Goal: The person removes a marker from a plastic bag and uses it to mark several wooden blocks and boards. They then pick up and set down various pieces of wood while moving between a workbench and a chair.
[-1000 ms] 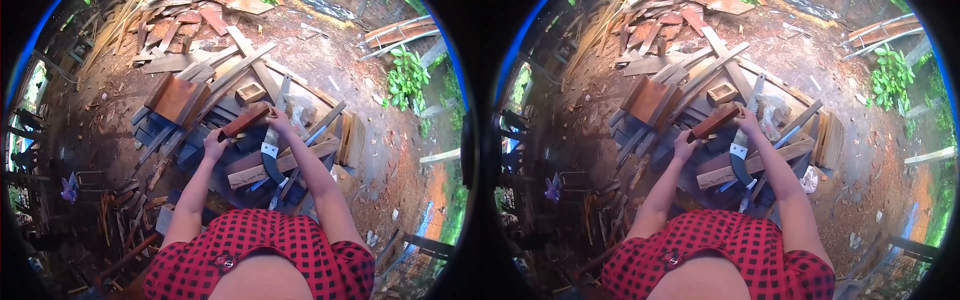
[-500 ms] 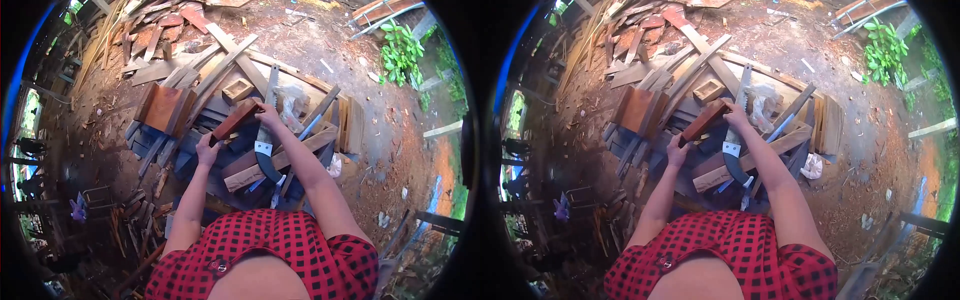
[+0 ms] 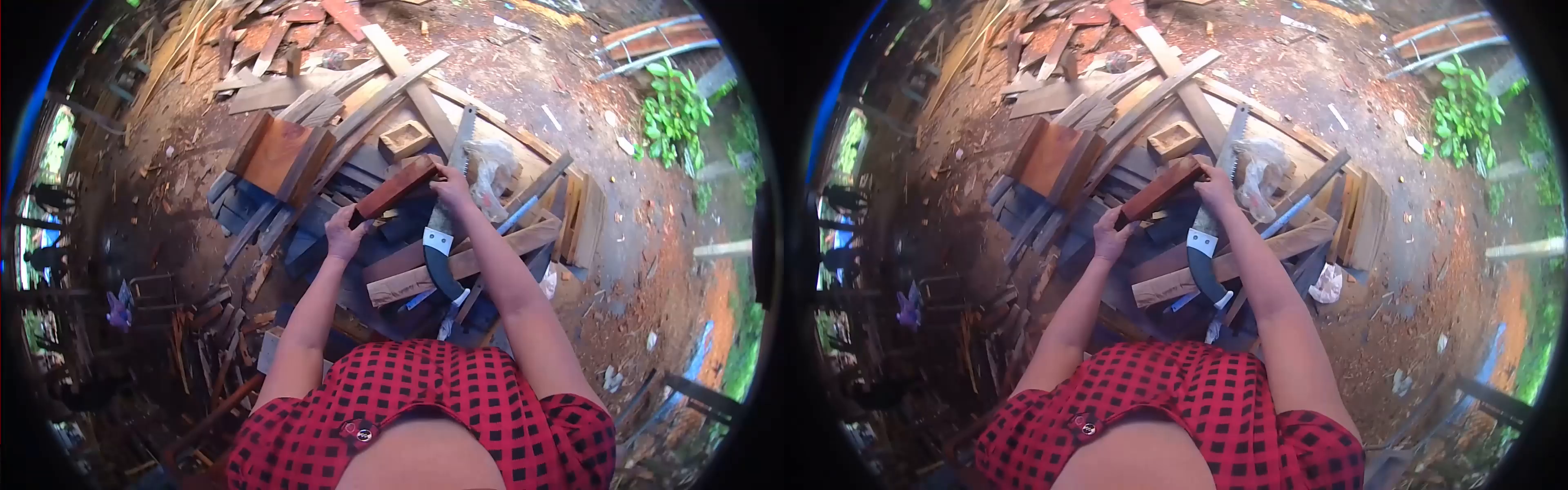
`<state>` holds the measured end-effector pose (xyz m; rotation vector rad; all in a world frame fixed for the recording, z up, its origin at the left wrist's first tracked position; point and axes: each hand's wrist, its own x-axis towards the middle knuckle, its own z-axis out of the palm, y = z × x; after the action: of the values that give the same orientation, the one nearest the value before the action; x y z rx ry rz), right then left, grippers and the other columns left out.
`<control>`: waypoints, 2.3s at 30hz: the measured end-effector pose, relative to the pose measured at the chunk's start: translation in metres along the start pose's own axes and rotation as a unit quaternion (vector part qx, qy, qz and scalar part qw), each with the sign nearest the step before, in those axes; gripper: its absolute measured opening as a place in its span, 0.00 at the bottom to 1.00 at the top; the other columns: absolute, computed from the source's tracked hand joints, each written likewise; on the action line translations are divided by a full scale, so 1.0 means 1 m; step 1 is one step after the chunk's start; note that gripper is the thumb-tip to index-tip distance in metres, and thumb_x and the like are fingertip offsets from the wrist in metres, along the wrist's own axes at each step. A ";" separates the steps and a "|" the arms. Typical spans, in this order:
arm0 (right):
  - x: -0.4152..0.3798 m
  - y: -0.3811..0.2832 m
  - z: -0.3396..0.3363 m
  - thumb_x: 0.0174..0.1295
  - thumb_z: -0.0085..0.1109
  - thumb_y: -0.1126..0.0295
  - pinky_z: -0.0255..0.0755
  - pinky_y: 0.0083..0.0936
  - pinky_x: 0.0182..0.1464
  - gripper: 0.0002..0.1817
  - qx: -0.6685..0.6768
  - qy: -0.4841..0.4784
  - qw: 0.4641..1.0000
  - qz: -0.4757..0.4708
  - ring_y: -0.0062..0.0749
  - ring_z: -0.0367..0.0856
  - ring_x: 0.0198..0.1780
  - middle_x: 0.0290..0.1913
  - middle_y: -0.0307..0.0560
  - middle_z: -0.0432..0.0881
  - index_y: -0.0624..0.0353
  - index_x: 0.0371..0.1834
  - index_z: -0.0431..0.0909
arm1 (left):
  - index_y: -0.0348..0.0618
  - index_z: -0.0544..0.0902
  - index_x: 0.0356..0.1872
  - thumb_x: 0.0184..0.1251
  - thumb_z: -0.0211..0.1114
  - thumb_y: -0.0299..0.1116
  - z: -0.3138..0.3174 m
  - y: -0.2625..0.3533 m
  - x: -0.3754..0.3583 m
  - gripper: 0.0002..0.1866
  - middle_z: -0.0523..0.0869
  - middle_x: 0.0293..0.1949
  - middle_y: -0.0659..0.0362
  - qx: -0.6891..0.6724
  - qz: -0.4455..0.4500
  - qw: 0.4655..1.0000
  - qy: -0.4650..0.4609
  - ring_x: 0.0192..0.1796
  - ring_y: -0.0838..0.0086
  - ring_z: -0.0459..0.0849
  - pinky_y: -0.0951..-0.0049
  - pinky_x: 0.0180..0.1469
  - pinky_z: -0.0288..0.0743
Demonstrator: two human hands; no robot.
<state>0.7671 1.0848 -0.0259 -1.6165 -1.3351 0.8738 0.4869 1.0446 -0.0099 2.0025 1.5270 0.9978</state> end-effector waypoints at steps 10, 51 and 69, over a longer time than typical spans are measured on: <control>-0.007 -0.026 -0.007 0.43 0.58 0.76 0.72 0.25 0.42 0.24 0.003 -0.030 1.000 -0.005 0.29 0.77 0.36 0.32 0.43 0.79 0.63 0.50 0.77 | 0.43 0.81 0.45 0.45 0.73 0.38 -0.005 0.005 0.001 0.23 0.83 0.37 0.53 0.008 0.007 1.000 -0.013 0.40 0.60 0.84 0.68 0.45 0.76; -0.173 -0.072 -0.093 0.53 0.65 0.64 0.73 0.27 0.44 0.24 -0.125 -0.046 0.991 0.032 0.30 0.77 0.41 0.40 0.47 0.78 0.62 0.53 0.74 | 0.47 0.76 0.50 0.48 0.70 0.40 -0.005 -0.006 -0.007 0.25 0.82 0.44 0.55 0.034 0.004 0.999 -0.032 0.49 0.59 0.79 0.60 0.50 0.65; 0.005 0.062 -0.119 0.46 0.58 0.68 0.75 0.29 0.35 0.13 -0.267 -0.069 0.958 0.084 0.34 0.82 0.29 0.29 0.52 0.85 0.62 0.33 0.84 | 0.43 0.67 0.62 0.48 0.71 0.40 -0.041 0.008 -0.036 0.38 0.72 0.59 0.46 0.094 -0.052 0.994 0.011 0.66 0.51 0.64 0.57 0.67 0.57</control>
<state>0.8999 1.0648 -0.0352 -2.1392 -1.6479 0.7738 0.4560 1.0042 0.0116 2.0181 1.7760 0.8661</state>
